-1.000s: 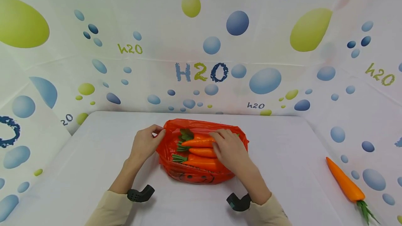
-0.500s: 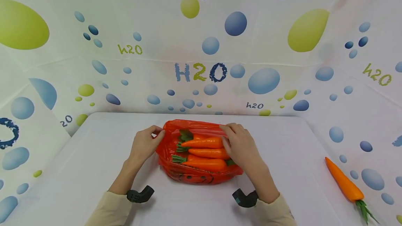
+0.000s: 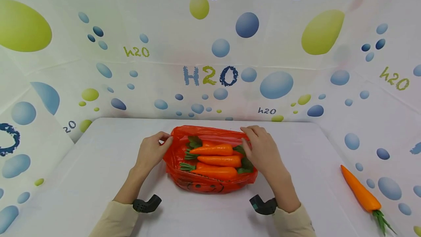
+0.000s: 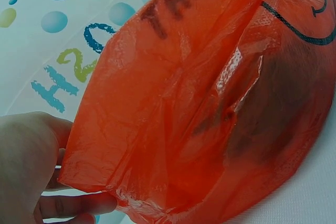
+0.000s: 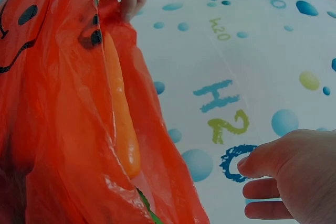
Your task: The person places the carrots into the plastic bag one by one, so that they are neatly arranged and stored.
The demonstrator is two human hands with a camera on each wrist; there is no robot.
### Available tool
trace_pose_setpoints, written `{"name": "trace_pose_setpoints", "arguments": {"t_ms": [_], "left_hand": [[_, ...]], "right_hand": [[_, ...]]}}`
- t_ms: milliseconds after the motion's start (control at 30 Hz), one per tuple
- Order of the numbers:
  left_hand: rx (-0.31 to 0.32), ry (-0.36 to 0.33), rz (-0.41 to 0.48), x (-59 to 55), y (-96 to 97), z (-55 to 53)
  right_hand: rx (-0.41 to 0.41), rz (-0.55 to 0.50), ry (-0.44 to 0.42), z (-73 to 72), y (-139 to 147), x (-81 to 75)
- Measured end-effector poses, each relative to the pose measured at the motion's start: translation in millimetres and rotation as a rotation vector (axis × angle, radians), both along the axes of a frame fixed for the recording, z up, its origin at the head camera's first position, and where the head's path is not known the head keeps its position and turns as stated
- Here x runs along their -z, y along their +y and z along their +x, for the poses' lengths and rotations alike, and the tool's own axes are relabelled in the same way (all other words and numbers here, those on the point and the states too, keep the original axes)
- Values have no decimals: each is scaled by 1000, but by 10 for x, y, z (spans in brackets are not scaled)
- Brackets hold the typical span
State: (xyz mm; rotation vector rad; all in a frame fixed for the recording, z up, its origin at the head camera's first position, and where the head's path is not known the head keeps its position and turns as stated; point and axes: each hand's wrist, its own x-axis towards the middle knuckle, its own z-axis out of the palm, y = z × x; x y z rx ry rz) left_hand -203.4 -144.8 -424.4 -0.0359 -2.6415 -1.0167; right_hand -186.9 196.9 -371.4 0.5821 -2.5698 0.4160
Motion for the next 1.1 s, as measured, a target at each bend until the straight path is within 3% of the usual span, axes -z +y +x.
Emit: {"name": "trace_pose_setpoints", "arguments": {"t_ms": [600, 1100], "left_hand": [[-20, -4, -6, -7, 45, -47], [-27, -17, 3, -6, 89, -145]], "right_hand": [[-7, -22, 36, -106, 120, -23], [0, 16, -53, -264, 166, -33]]}}
